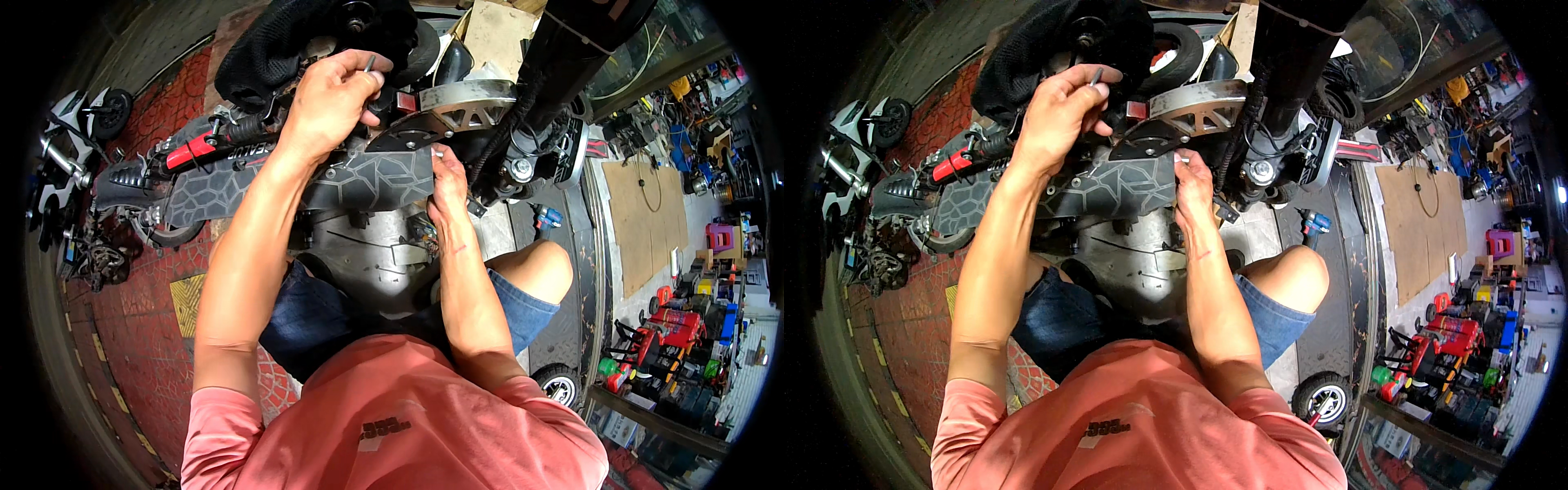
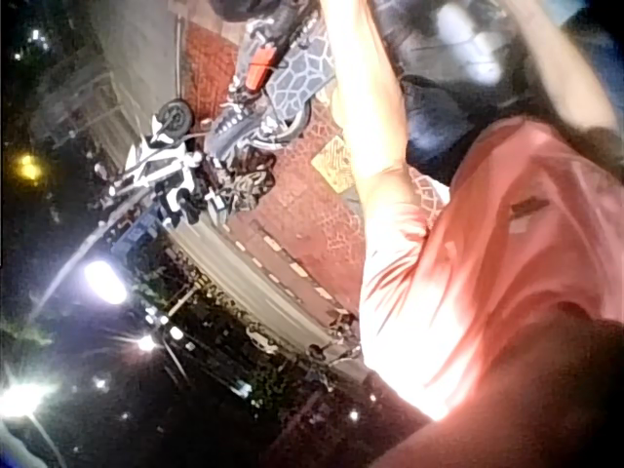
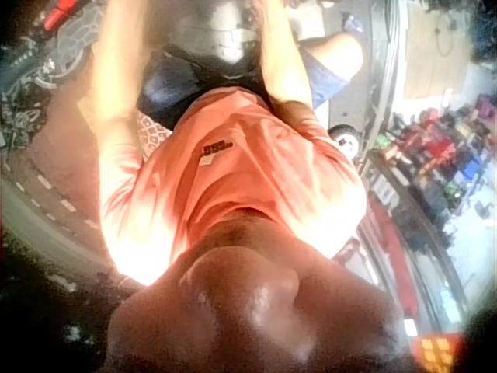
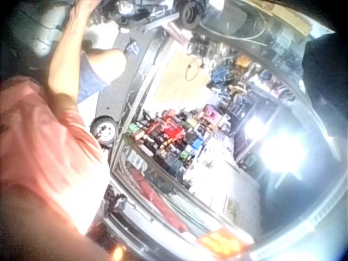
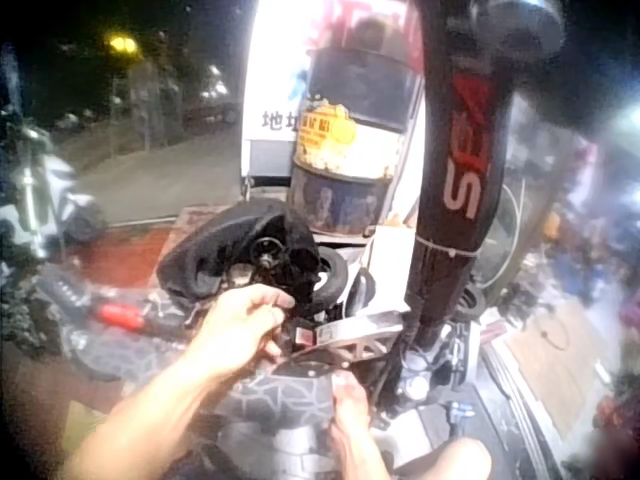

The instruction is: The person is repairing an electric scooter in a workshop. They use a screwdriver to tighten screws on the rear wheel assembly and the central body panel while sitting on the floor.

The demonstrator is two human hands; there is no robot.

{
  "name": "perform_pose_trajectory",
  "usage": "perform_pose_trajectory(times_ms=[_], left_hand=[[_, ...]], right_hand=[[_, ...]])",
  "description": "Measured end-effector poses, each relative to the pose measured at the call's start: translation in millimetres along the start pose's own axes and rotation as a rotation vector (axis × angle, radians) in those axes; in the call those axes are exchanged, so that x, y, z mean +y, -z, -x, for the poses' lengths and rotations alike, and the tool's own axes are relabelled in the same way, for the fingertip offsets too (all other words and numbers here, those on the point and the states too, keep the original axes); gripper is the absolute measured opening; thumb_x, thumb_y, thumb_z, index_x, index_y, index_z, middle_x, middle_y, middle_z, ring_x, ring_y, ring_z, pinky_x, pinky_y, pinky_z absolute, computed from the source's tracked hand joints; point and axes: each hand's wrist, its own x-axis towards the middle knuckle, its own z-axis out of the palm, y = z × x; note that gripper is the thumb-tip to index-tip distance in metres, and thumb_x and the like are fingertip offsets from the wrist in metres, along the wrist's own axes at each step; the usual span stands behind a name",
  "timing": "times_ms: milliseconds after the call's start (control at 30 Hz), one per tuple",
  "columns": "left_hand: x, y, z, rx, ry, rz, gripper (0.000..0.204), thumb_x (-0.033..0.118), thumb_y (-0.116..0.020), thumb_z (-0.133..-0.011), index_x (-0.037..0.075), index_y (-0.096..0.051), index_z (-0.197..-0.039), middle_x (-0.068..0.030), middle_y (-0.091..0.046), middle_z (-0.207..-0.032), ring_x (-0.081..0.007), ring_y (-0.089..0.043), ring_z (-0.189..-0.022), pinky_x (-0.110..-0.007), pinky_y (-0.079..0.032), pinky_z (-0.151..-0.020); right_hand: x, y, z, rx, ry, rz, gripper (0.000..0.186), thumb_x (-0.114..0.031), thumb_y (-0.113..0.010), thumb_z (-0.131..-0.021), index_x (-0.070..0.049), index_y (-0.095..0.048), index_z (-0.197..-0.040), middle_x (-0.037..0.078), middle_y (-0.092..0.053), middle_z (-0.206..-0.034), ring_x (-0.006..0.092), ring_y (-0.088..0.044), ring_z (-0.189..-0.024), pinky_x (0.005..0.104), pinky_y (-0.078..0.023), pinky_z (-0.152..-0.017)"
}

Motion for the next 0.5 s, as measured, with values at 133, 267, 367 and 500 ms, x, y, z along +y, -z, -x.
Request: perform_pose_trajectory(times_ms=[133, 267, 367, 500], left_hand=[[4, 9, 1, -0.016, -0.187, -0.384, 0.032, 0.005, -0.052, -0.097, -0.001, -0.071, -0.122, -0.0029, -0.068, -0.091, -0.0065, -0.060, -0.069, -0.025, -0.054, -0.060], [8, 16, -5, -0.186, -0.545, -0.587, 0.017, 0.001, -0.052, -0.088, -0.001, -0.068, -0.096, -0.0109, -0.072, -0.101, -0.0181, -0.065, -0.076, -0.032, -0.052, -0.067], [14, 22, -4, -0.288, -0.631, -0.623, 0.005, -0.001, -0.052, -0.083, -0.002, -0.057, -0.084, -0.0143, -0.071, -0.102, -0.0282, -0.066, -0.080, -0.036, -0.052, -0.073], [8, 13, 5, -0.109, -0.673, -0.863, 0.017, -0.003, -0.055, -0.080, 0.000, -0.063, -0.095, -0.0145, -0.068, -0.099, -0.0374, -0.066, -0.089, -0.043, -0.055, -0.078]], right_hand=[[-4, -6, 3, -0.005, -0.017, 0.006, 0.020, -0.014, -0.062, -0.105, 0.002, -0.062, -0.117, 0.009, -0.073, -0.099, 0.0151, -0.068, -0.084, 0.0294, -0.055, -0.079], [0, -4, 1, -0.009, -0.001, 0.002, 0.023, -0.014, -0.061, -0.106, 0.004, -0.061, -0.120, 0.010, -0.073, -0.101, 0.0167, -0.069, -0.086, 0.0304, -0.056, -0.080], [2, -1, -1, -0.029, -0.011, 0.007, 0.024, -0.014, -0.062, -0.105, 0.004, -0.060, -0.121, 0.011, -0.073, -0.102, 0.0167, -0.069, -0.087, 0.0303, -0.056, -0.081], [1, -2, -2, -0.004, -0.002, 0.004, 0.024, -0.014, -0.063, -0.104, 0.004, -0.061, -0.120, 0.010, -0.073, -0.101, 0.0163, -0.069, -0.087, 0.0301, -0.056, -0.081]])
